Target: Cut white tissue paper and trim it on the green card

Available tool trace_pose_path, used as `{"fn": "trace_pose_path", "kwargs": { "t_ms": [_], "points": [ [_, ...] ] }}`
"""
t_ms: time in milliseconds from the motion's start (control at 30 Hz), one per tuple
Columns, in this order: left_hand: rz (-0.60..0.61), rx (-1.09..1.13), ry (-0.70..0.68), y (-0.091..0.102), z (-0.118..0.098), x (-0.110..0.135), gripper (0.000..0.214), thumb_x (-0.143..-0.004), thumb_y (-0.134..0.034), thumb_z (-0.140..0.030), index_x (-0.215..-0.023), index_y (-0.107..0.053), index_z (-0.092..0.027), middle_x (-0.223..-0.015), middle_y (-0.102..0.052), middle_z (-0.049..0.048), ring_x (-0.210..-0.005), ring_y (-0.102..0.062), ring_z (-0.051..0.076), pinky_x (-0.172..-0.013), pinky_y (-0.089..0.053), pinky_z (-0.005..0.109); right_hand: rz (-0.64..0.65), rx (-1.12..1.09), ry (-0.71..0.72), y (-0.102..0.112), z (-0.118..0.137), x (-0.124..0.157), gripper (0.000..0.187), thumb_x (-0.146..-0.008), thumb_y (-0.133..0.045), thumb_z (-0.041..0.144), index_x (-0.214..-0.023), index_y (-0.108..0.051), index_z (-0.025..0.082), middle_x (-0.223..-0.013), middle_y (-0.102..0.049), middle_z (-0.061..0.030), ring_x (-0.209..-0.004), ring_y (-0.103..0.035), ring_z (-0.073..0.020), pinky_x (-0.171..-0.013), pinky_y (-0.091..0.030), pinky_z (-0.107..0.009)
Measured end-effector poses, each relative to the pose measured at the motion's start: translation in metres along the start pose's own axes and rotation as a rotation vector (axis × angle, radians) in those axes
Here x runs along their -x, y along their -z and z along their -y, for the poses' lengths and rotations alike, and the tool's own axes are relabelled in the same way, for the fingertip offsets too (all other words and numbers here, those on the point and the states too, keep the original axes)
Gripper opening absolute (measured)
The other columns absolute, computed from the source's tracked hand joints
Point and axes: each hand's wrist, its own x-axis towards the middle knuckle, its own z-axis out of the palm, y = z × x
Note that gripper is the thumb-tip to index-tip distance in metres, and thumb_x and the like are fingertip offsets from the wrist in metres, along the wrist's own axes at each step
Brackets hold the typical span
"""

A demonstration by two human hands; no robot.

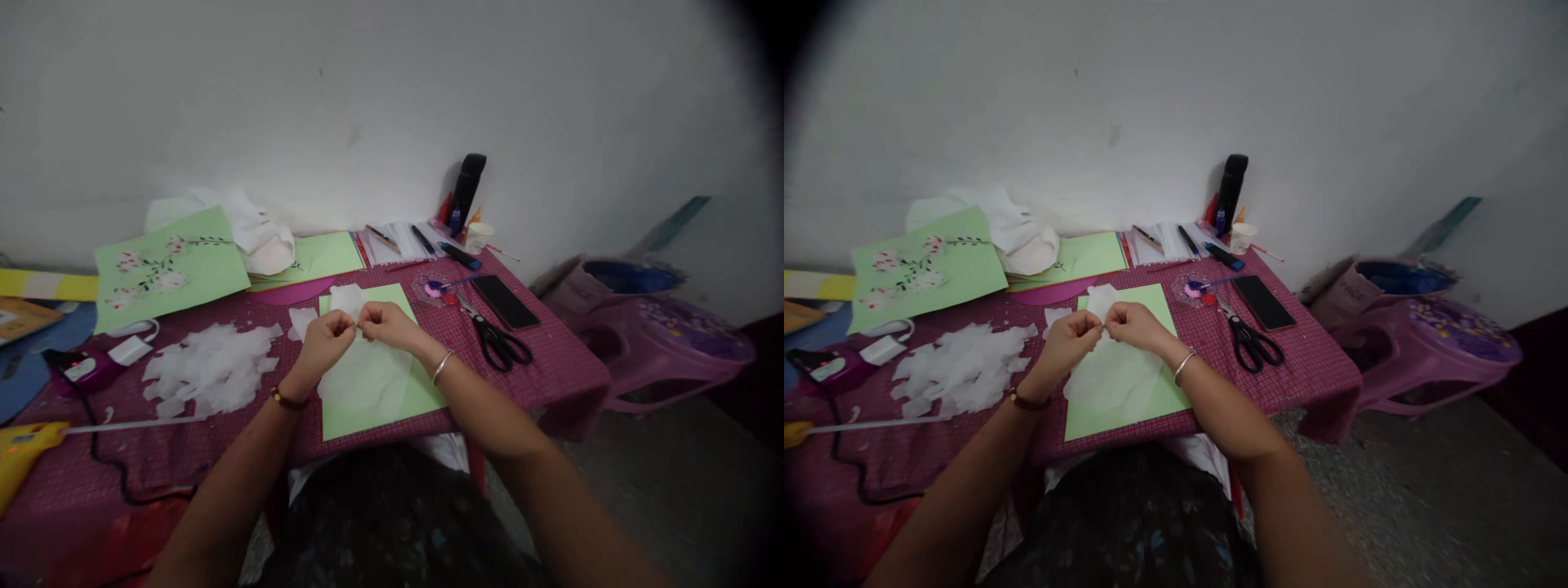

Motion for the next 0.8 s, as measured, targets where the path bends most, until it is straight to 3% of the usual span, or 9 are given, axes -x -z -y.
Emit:
{"fn": "trace_pose_path", "kwargs": {
  "t_ms": [133,233,367,467,633,800],
  "points": [
    [-0.043,-0.077,-0.005,-0.001,0.006,-0.001,0.009,-0.075,-0.051,-0.022,-0.069,-0.057,-0.018,-0.061,-0.055,-0.0029,-0.057,-0.047,0.012,-0.055,-0.034,0.024,-0.048,0.067,0.015,0.001,-0.001,-0.001,0.006,-0.075,-0.055,0.021,-0.070,-0.057,0.019,-0.058,-0.059,0.0038,-0.055,-0.053,-0.0101,-0.053,-0.039,-0.022],
    [-0.045,-0.128,-0.012,-0.001,0.010,-0.001,0.008,-0.075,-0.052,-0.020,-0.068,-0.057,-0.018,-0.059,-0.055,-0.0038,-0.056,-0.048,0.012,-0.055,-0.032,0.024,-0.185,0.140,0.035,0.007,-0.005,-0.004,0.006,-0.077,-0.054,0.023,-0.075,-0.058,0.019,-0.065,-0.059,0.0030,-0.060,-0.053,-0.0112,-0.057,-0.040,-0.023],
    [-0.068,-0.132,-0.009,0.005,0.014,-0.005,0.010,-0.075,-0.053,-0.021,-0.067,-0.057,-0.018,-0.059,-0.056,-0.0033,-0.056,-0.050,0.013,-0.055,-0.032,0.025,-0.395,0.234,0.042,0.031,-0.015,-0.012,0.013,-0.077,-0.052,0.026,-0.085,-0.060,0.020,-0.072,-0.059,0.0017,-0.066,-0.054,-0.0138,-0.061,-0.042,-0.026],
    [-0.141,-0.105,0.021,0.011,0.017,-0.010,0.011,-0.076,-0.052,-0.022,-0.067,-0.057,-0.018,-0.060,-0.056,-0.0022,-0.056,-0.049,0.013,-0.054,-0.032,0.025,-0.479,0.278,0.024,0.056,-0.021,-0.015,0.013,-0.077,-0.050,0.026,-0.082,-0.060,0.020,-0.071,-0.060,0.0012,-0.067,-0.056,-0.0153,-0.063,-0.044,-0.028],
    [-0.133,-0.099,0.033,0.006,0.014,-0.004,0.011,-0.078,-0.051,-0.019,-0.069,-0.057,-0.018,-0.063,-0.058,-0.0021,-0.060,-0.051,0.012,-0.057,-0.035,0.025,-0.536,0.283,-0.023,0.079,-0.020,-0.006,0.009,-0.077,-0.051,0.026,-0.077,-0.060,0.023,-0.069,-0.059,0.0010,-0.064,-0.054,-0.0167,-0.061,-0.044,-0.031],
    [-0.036,-0.159,0.015,-0.001,0.013,-0.001,0.009,-0.080,-0.053,-0.017,-0.073,-0.058,-0.019,-0.067,-0.059,-0.0029,-0.063,-0.053,0.012,-0.060,-0.036,0.024,-0.489,0.249,-0.059,0.072,-0.017,-0.006,0.006,-0.079,-0.054,0.028,-0.077,-0.060,0.026,-0.066,-0.058,0.0019,-0.060,-0.052,-0.0174,-0.057,-0.042,-0.033]
  ]
}}
